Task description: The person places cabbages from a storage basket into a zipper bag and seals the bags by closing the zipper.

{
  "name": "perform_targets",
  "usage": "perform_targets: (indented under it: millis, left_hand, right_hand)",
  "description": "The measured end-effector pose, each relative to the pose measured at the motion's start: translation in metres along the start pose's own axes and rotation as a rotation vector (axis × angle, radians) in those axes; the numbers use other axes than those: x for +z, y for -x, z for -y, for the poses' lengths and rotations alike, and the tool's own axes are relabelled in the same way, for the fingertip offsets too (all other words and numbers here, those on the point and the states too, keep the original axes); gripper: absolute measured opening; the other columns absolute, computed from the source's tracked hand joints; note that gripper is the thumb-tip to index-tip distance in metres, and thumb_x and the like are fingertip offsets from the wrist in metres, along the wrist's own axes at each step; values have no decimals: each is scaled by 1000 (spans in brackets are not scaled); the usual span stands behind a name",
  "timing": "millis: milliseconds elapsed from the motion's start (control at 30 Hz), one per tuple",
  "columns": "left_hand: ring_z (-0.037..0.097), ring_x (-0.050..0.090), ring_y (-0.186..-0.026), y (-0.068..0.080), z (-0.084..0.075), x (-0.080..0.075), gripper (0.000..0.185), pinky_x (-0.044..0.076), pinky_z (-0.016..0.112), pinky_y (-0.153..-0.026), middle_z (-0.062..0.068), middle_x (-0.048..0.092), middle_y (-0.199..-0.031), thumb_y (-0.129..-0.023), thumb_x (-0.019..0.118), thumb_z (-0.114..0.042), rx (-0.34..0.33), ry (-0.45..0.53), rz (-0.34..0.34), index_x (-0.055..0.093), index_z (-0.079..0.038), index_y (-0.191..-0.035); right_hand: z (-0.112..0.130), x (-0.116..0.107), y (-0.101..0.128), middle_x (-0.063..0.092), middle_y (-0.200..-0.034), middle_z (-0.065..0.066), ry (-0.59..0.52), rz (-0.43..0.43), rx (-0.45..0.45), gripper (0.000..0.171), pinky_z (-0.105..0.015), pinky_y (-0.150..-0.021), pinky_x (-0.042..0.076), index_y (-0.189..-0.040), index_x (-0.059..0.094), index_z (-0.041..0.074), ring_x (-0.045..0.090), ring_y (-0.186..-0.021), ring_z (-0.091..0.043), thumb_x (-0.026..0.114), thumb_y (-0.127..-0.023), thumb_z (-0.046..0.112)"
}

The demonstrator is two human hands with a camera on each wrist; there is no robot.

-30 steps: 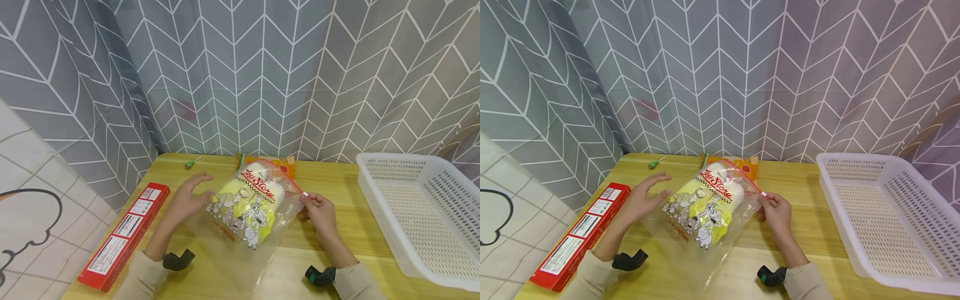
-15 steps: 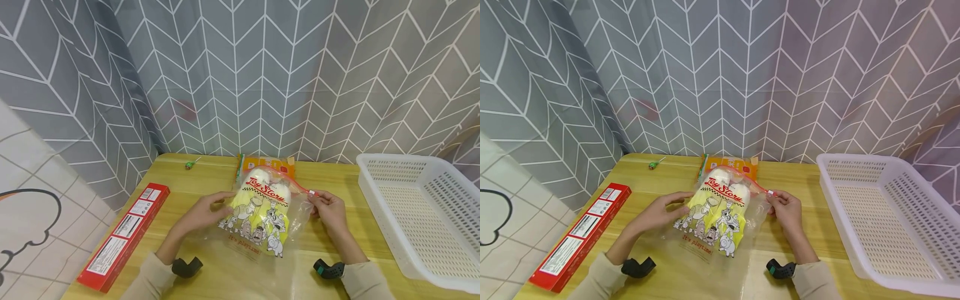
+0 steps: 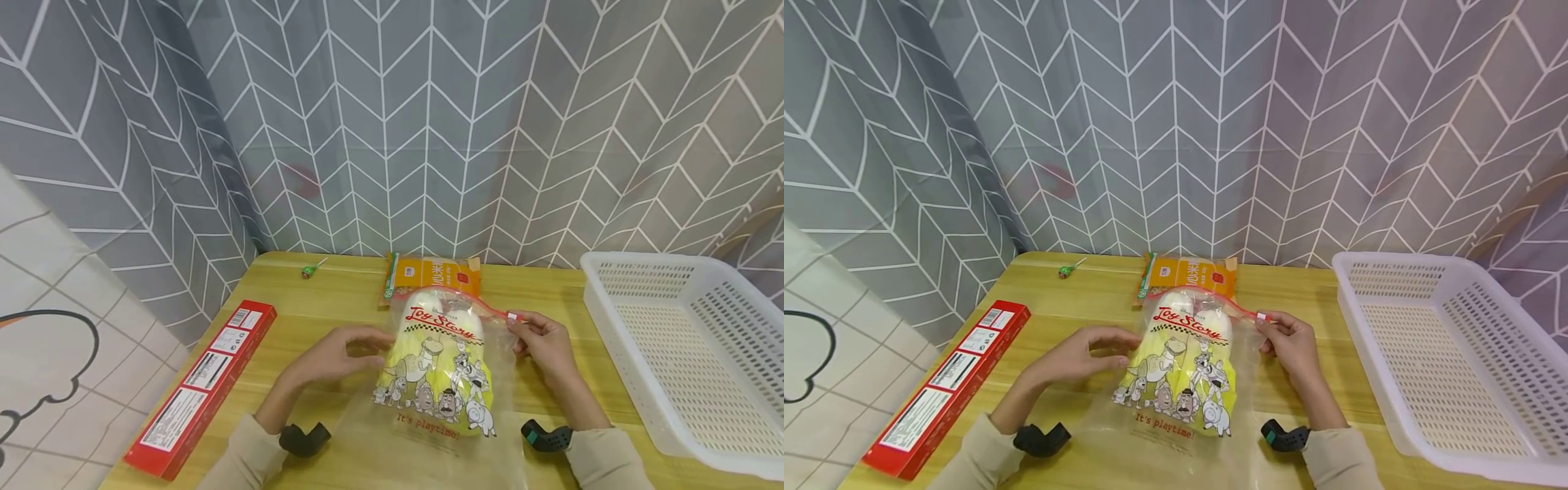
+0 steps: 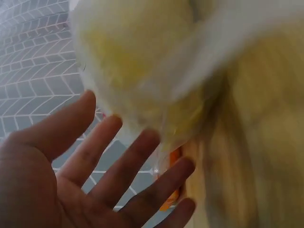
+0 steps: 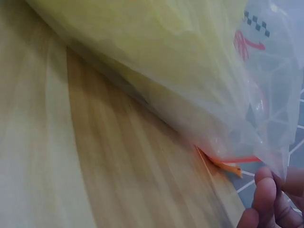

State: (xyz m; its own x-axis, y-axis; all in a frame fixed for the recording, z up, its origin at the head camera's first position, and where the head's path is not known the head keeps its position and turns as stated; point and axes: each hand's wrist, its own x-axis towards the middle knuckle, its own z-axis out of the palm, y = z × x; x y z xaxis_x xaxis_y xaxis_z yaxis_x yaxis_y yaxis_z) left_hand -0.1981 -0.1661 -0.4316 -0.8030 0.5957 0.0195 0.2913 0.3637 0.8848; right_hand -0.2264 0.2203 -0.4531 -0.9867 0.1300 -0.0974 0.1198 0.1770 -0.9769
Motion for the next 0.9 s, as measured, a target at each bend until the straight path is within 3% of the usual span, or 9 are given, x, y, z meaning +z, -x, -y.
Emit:
perform_targets:
  millis: [200,300,367,467,600,767,900]
  left_hand:
    - [24,67,-121,3,-4,-4,39,52,36,-106,6,70,-131,-99,66,-20,12,54,157,62,-14,-138]
    - [23,69,-117,3,-3,-5,36,54,32,-103,7,72,-127,-100,65,-20,5,78,158,63,-13,-136]
    - [24,71,-110,2,2,-6,34,55,29,-98,9,74,-120,-101,64,-20,-3,77,101,64,-10,-133]
    - [26,72,-98,-1,11,-5,31,58,28,-89,14,76,-107,-101,64,-18,-28,78,-45,66,-6,-129]
    - [31,71,-95,-7,19,0,33,60,31,-83,23,72,-108,-102,62,-15,-58,100,-212,63,1,-130]
    - [23,72,-90,-20,24,8,36,58,29,-73,21,73,-113,-102,63,-19,-159,147,-332,61,-2,-134]
    - [21,73,-91,-32,25,14,39,57,29,-77,18,75,-117,-101,64,-20,-218,174,-388,61,-4,-137]
  right_hand:
    - [-1,-4,-1,69,-69,15,-15,35,-8,27,-21,-54,55,-118,70,2,56,-52,-6,72,-96,18]
    - [-2,-4,-1,69,-70,14,-27,54,-8,18,-21,-54,54,-112,73,9,56,-52,-6,72,-96,18]
    - [-2,-4,-1,70,-70,14,-37,64,-6,14,-21,-53,54,-109,75,14,56,-52,-6,72,-96,18]
    - [-1,-3,1,70,-71,13,-46,76,-7,11,-21,-53,53,-106,75,16,56,-52,-7,72,-96,18]
    - [-2,-1,2,70,-72,12,-41,81,-23,15,-21,-53,53,-109,74,10,56,-52,-7,72,-96,18]
    - [-2,0,2,71,-74,13,-19,89,-40,25,-22,-53,53,-117,71,3,56,-53,-8,71,-97,18]
    - [-2,3,1,70,-74,13,-8,99,-42,32,-22,-54,54,-123,66,-3,56,-54,-8,70,-97,17]
